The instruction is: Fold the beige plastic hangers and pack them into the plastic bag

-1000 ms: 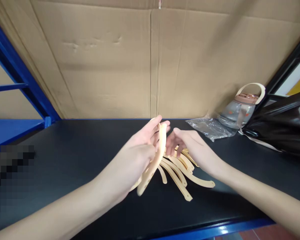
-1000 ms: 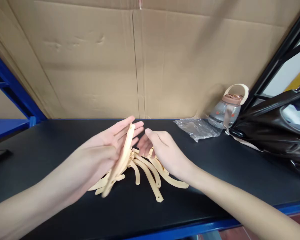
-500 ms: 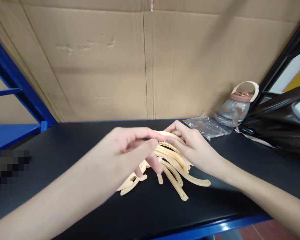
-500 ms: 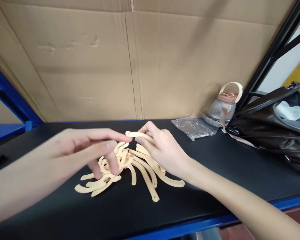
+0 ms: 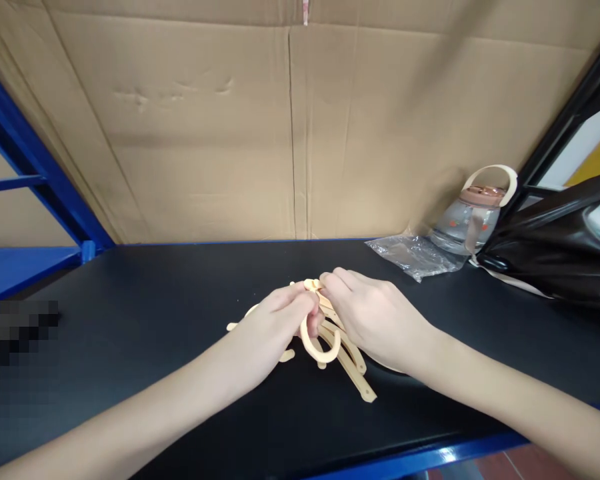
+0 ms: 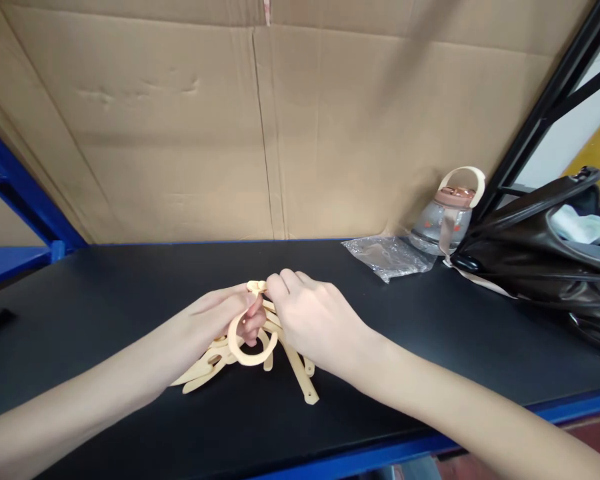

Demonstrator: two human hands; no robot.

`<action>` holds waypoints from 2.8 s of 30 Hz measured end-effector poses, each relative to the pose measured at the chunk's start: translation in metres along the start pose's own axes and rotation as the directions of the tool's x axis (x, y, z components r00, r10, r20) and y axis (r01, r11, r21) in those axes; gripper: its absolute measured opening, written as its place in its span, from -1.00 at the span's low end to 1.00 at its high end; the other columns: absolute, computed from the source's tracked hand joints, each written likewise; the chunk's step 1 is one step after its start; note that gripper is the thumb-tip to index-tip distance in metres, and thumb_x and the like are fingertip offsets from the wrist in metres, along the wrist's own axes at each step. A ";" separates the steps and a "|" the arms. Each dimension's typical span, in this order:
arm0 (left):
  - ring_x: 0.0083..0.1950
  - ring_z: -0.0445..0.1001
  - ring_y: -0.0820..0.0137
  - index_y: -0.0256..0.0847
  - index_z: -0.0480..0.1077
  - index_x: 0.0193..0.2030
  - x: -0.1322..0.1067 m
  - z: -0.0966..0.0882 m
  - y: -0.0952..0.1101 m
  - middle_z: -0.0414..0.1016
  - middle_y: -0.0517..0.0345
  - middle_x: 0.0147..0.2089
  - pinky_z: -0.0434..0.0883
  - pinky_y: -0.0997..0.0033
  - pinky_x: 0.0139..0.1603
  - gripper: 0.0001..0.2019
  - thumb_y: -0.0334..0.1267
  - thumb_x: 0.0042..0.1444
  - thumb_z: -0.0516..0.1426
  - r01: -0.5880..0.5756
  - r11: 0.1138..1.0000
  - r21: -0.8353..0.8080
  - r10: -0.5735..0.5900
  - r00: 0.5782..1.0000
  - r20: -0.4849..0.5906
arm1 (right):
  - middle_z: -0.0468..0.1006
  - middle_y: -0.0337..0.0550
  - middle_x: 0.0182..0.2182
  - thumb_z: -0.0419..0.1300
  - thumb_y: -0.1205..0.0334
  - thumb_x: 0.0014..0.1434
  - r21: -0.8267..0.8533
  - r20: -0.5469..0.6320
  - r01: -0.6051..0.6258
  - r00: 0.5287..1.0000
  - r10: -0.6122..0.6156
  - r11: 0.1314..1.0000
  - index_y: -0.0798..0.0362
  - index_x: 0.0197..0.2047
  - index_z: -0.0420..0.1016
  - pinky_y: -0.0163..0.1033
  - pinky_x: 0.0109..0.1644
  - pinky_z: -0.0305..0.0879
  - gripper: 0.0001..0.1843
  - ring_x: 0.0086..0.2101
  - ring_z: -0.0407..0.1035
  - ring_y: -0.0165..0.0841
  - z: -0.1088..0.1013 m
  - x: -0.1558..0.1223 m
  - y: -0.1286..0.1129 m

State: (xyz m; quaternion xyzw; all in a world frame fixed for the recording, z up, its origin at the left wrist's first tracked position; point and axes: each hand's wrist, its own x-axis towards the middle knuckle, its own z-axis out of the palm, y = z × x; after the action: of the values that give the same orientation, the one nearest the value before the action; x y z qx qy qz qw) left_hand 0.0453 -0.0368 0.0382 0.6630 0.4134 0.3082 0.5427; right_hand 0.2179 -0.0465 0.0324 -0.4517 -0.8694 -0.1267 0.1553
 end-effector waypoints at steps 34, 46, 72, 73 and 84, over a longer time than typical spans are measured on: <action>-0.59 0.03 0.57 -0.21 0.21 -0.47 0.001 -0.007 -0.005 0.13 0.32 -0.53 0.09 0.54 -0.58 -0.67 -0.08 0.27 -0.03 0.037 0.997 -0.064 -0.026 0.987 0.157 | 0.11 -0.36 -0.55 -0.14 0.00 0.37 0.848 0.084 -0.169 0.979 0.188 0.502 0.04 -0.49 0.11 -0.34 -0.42 0.04 -0.56 -0.52 0.04 -0.50 0.015 0.007 0.014; -0.57 -0.07 0.53 -0.18 0.03 -0.54 -0.002 -0.006 -0.010 -0.08 0.35 -0.58 0.00 0.52 -0.58 -0.61 -0.06 0.29 -0.09 -0.091 0.988 0.123 0.104 0.989 -0.104 | 0.12 -0.44 -0.64 0.07 0.09 0.27 0.921 0.389 -0.372 0.897 0.211 -0.113 0.06 -0.44 0.26 -0.47 -0.73 -0.10 -0.70 -0.71 -0.06 -0.60 0.012 0.007 0.007; -0.42 0.33 0.48 -0.07 0.49 -0.28 0.015 -0.073 -0.008 0.46 0.33 -0.39 0.16 0.52 -0.45 -0.64 0.16 -0.04 0.21 -0.108 0.586 0.803 0.045 0.994 0.102 | 0.32 -0.33 -0.54 -0.03 0.12 0.34 0.901 0.110 -0.223 0.947 0.300 0.372 0.08 -0.29 0.37 -0.41 -0.48 0.14 -0.73 -0.55 0.19 -0.53 0.010 0.003 0.022; -0.43 0.31 0.48 -0.07 0.48 -0.26 0.014 -0.068 -0.008 0.44 0.33 -0.39 0.15 0.52 -0.46 -0.62 0.18 -0.04 0.19 -0.103 0.596 0.796 0.088 0.994 0.063 | 0.34 -0.32 -0.52 -0.04 0.11 0.35 0.896 0.093 -0.201 0.957 0.276 0.395 0.07 -0.31 0.35 -0.40 -0.45 0.17 -0.72 -0.53 0.21 -0.52 0.009 0.002 0.020; -0.51 0.24 0.50 -0.19 0.39 -0.32 -0.004 -0.024 -0.017 0.34 0.29 -0.49 0.20 0.52 -0.49 -0.60 0.13 0.19 0.02 -0.193 0.906 0.377 0.170 0.981 0.093 | 0.46 -0.31 -0.42 -0.05 0.04 0.36 0.960 0.170 -0.205 0.968 0.183 0.192 -0.03 -0.10 0.22 -0.35 -0.41 0.34 -0.80 -0.49 0.36 -0.48 0.009 -0.004 -0.004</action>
State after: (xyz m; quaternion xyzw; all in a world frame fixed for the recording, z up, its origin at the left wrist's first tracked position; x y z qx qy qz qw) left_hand 0.0186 -0.0280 0.0267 0.8007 0.3864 0.2510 0.3828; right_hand 0.2154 -0.0483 0.0221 -0.3623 -0.6948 0.4671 0.4096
